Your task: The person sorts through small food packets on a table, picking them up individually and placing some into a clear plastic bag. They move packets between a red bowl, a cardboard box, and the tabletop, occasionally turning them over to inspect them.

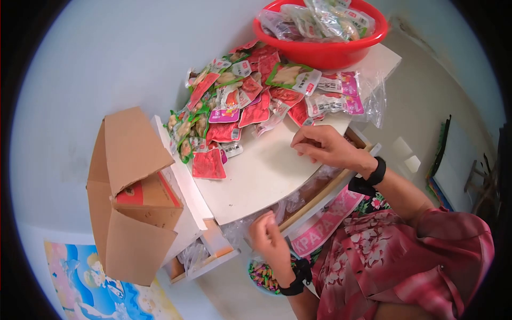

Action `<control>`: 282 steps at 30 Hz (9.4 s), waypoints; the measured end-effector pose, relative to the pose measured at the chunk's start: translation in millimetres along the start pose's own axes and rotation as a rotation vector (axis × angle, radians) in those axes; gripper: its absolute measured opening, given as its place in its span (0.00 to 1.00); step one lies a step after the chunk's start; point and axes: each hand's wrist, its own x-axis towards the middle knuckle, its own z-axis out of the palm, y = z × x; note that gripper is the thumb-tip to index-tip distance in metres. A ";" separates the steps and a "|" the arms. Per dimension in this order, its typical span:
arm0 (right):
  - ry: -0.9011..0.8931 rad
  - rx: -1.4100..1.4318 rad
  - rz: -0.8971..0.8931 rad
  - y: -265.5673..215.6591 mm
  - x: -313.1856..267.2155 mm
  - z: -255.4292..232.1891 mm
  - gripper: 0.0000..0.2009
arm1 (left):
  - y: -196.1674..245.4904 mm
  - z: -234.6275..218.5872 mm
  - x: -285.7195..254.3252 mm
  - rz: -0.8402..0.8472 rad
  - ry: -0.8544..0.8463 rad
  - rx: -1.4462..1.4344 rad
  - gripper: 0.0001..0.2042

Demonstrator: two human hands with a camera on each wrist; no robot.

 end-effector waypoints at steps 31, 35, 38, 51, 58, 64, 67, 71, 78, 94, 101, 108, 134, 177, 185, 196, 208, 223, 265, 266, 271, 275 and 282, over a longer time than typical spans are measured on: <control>-0.076 0.262 0.099 -6.0 -27.7 12.3 0.17 | 66.7 -26.4 11.6 -0.099 0.676 -0.282 0.14; -0.305 0.453 0.082 -55.5 -56.0 41.1 0.52 | 83.9 13.0 8.3 0.046 0.623 -0.243 0.12; -0.217 0.202 -0.127 -53.2 -59.2 70.4 0.52 | 89.2 26.9 10.1 0.118 0.612 -0.251 0.11; 0.253 0.369 0.071 -7.5 -29.1 11.5 0.11 | 76.0 -35.2 18.3 -0.058 0.757 -0.296 0.14; -0.068 0.554 0.055 -70.5 -39.2 5.2 0.20 | 121.7 -40.9 20.2 0.434 1.173 0.156 0.13; -0.264 0.554 0.055 -78.6 -30.2 7.4 0.37 | 109.3 16.1 33.5 0.616 -0.043 0.235 0.06; -0.089 0.258 0.127 -42.4 -31.8 9.5 0.26 | 94.8 45.6 19.9 0.629 -0.213 0.245 0.06; 0.088 0.244 0.120 -19.4 -30.0 14.8 0.16 | 83.7 65.3 15.8 0.642 -0.315 0.185 0.09; -0.050 0.408 -0.038 -30.7 -26.0 -8.1 0.20 | 84.5 -2.6 2.9 0.293 0.125 0.051 0.20; -0.347 0.112 -0.006 -64.3 -31.8 -1.4 0.11 | 91.8 -22.0 31.2 -0.214 -0.208 -0.348 0.12; 0.035 0.196 0.126 -51.7 -25.3 -25.7 0.11 | 48.7 -72.3 33.0 -0.206 -0.403 0.029 0.10; 0.208 0.291 0.173 -36.1 -37.6 -0.8 0.12 | 52.6 -43.3 22.8 -0.472 0.165 -0.838 0.19; 0.361 -0.293 -0.093 7.6 43.7 57.4 0.10 | 84.4 7.5 55.7 0.271 0.219 0.098 0.18; 0.153 -0.013 -0.256 6.2 -60.3 -51.2 0.24 | 36.7 63.9 92.5 0.120 -0.171 -0.020 0.04; 0.425 0.082 0.068 -6.8 -53.9 -32.5 0.34 | 34.5 70.7 84.7 -0.002 -0.176 -0.035 0.07; 0.375 0.248 0.084 13.3 -58.4 -50.9 0.14 | 39.4 70.7 82.6 -0.019 -0.168 -0.051 0.09; 0.547 0.677 0.046 13.2 -91.7 -22.7 0.29 | 50.0 96.8 81.4 0.060 -0.136 0.066 0.08; 0.630 0.583 0.073 0.6 -76.3 -26.8 0.07 | 49.7 88.0 80.9 -0.035 -0.179 -0.140 0.05; 0.507 -0.699 -0.390 -19.3 46.3 -36.7 0.04 | 41.0 62.6 84.1 -0.183 -0.242 -0.431 0.07; 0.532 -0.631 -0.387 -23.2 43.2 -38.2 0.04 | 39.5 63.1 83.5 -0.183 -0.237 -0.441 0.07; 0.521 -0.392 -0.239 -32.7 16.4 -50.7 0.06 | 39.7 64.6 81.8 -0.195 -0.211 -0.484 0.07; 0.498 0.094 0.009 -47.2 -9.5 -52.6 0.05 | 42.8 64.7 80.2 -0.193 -0.193 -0.508 0.07; 0.488 0.434 0.140 -27.2 -33.9 -60.3 0.07 | 48.2 63.2 78.3 -0.190 -0.175 -0.510 0.07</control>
